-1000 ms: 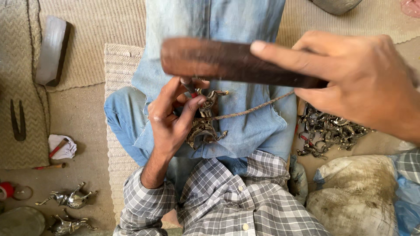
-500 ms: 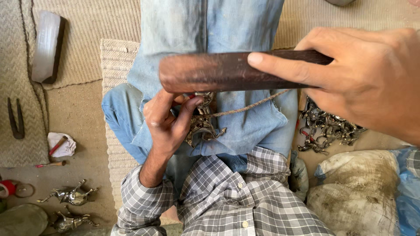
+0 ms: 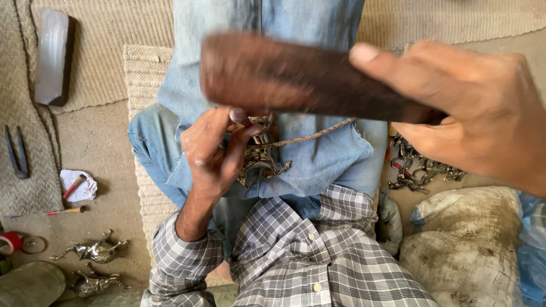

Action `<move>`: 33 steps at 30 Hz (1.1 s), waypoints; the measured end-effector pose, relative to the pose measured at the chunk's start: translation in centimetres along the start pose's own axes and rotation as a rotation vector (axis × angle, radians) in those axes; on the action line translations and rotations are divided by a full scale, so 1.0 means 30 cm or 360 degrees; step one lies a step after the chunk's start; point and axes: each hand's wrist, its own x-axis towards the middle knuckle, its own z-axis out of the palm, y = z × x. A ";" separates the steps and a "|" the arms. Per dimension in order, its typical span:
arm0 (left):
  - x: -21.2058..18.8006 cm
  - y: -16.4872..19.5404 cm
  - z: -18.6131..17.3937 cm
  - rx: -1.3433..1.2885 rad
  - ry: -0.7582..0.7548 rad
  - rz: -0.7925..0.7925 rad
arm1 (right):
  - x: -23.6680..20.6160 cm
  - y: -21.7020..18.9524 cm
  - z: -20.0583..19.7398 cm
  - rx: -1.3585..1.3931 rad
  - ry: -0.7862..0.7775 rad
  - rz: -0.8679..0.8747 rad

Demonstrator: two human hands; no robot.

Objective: The person sits on the floor and uses a wooden mallet to repeatedly strike a small metal figure held against a punch. The person adjusts the figure's position and continues hammering to shape it. A pile of similar metal figures is visible nearby.

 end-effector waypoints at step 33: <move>-0.021 -0.029 0.005 -0.0063 0.0015 0.0328 | -0.136 0.038 0.119 -0.0068 0.0417 -0.0037</move>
